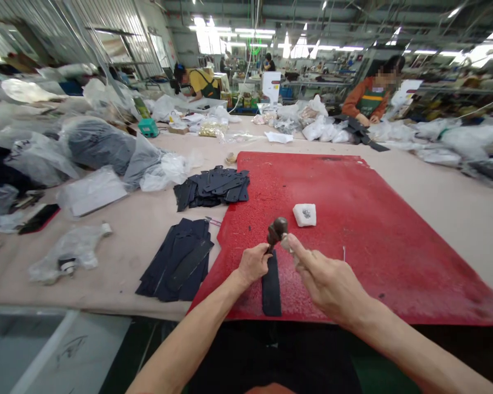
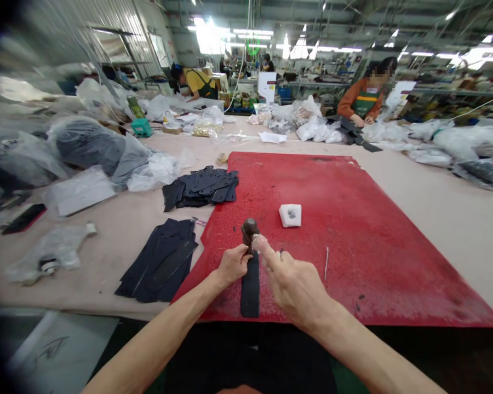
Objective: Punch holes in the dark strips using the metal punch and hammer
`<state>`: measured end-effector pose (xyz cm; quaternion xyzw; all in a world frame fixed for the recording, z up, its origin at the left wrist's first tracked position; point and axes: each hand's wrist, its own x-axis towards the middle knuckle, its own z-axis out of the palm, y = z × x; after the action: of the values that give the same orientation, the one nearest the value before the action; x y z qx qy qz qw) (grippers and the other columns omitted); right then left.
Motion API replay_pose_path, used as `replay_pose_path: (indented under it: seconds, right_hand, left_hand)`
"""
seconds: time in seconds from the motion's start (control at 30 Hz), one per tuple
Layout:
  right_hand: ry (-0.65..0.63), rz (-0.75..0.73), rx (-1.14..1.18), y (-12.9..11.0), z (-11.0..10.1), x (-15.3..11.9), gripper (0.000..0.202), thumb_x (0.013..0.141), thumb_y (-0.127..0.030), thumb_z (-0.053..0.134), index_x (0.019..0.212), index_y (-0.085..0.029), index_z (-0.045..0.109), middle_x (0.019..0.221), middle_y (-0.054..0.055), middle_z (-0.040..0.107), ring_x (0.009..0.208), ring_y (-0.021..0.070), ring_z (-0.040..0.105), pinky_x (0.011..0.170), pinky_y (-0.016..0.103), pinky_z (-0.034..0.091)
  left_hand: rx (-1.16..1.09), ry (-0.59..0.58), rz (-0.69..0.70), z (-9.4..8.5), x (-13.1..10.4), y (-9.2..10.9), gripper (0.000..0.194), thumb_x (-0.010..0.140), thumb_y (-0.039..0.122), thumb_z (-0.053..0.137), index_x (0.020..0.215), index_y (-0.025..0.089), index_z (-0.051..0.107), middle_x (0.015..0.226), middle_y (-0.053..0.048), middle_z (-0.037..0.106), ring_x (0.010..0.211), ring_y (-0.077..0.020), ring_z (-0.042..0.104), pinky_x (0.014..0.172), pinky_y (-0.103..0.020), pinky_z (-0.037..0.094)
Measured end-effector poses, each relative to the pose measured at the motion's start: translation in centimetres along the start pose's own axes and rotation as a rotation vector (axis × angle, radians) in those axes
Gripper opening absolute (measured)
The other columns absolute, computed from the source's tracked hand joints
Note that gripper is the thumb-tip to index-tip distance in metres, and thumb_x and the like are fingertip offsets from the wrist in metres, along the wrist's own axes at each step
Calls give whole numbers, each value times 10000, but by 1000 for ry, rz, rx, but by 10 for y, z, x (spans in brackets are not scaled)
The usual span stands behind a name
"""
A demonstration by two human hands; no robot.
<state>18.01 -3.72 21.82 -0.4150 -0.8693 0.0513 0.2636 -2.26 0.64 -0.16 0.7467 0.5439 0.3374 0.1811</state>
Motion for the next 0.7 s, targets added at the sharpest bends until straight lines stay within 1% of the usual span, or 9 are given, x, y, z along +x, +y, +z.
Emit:
replay_pose_path:
  seconds: [0.07, 0.1, 0.23, 0.27, 0.33, 0.4, 0.47, 0.63, 0.7]
  right_hand:
    - [-151, -20, -28, 2, -1, 3, 542, 929, -220, 439, 1465, -278, 385, 949, 63, 733, 711, 185, 701, 635, 286, 573]
    - [-122, -20, -13, 0, -6, 6, 526, 925, -228, 451, 1446, -290, 417, 982, 56, 729, 755, 188, 704, 670, 295, 579]
    - [424, 75, -38, -9, -24, 15, 675, 904, -258, 544, 1517, -289, 262, 1170, 79, 678, 896, 212, 686, 789, 326, 569]
    - [490, 70, -44, -9, -21, 13, 705, 899, -249, 554, 1526, -277, 233, 1130, 87, 689, 854, 208, 687, 758, 317, 570]
    - [354, 3, -30, -6, -8, 5, 635, 913, -229, 504, 1511, -257, 290, 919, 73, 717, 683, 182, 669, 621, 278, 553]
    - [25, -21, 28, 3, 7, -6, 524, 928, -236, 440, 1452, -254, 420, 745, 37, 681, 562, 157, 616, 527, 246, 504]
    - [-170, 111, 141, 15, 16, -16, 489, 925, -283, 444, 1412, -257, 479, 703, 13, 648, 547, 142, 583, 534, 242, 487]
    - [-78, 709, 640, 62, 49, -50, 650, 890, -435, 513, 1484, -223, 354, 592, -57, 502, 432, 107, 439, 431, 229, 394]
    - [-72, 841, 715, 86, 73, -69, 682, 886, -480, 503, 1489, -205, 341, 582, -56, 489, 425, 121, 442, 429, 246, 391]
  left_hand:
    - [7, -2, -4, 0, 0, 0, 121, 829, 121, 569, 905, 197, 625, 821, -32, 693, 774, -186, 676, 705, -272, 510]
    - [4, 2, -5, 0, 0, 0, 126, 828, 117, 568, 905, 198, 626, 821, -31, 693, 776, -184, 676, 708, -272, 510]
    - [-14, 23, -5, 0, -1, 0, 124, 832, 107, 566, 902, 192, 623, 793, -26, 684, 759, -174, 669, 709, -264, 508]
    - [-14, 22, -5, 0, -1, 0, 122, 833, 107, 565, 902, 190, 623, 790, -27, 684, 756, -173, 668, 705, -263, 508]
    - [-7, 17, -2, 0, 0, 0, 130, 834, 109, 561, 913, 190, 625, 809, -31, 690, 766, -175, 669, 706, -263, 506]
    - [-7, 7, 6, 0, 0, 1, 146, 838, 111, 553, 931, 192, 630, 841, -37, 699, 788, -178, 673, 713, -264, 505]
    - [-15, 10, -2, 0, -1, 1, 146, 842, 115, 545, 931, 189, 634, 845, -40, 703, 781, -179, 673, 708, -263, 501]
    - [-54, 11, -32, -1, -1, -3, 109, 844, 120, 541, 879, 180, 625, 797, -35, 689, 727, -165, 654, 691, -251, 483]
    - [-54, -5, -29, -2, 0, -4, 87, 846, 132, 546, 863, 181, 616, 789, -36, 682, 727, -167, 648, 695, -252, 479]
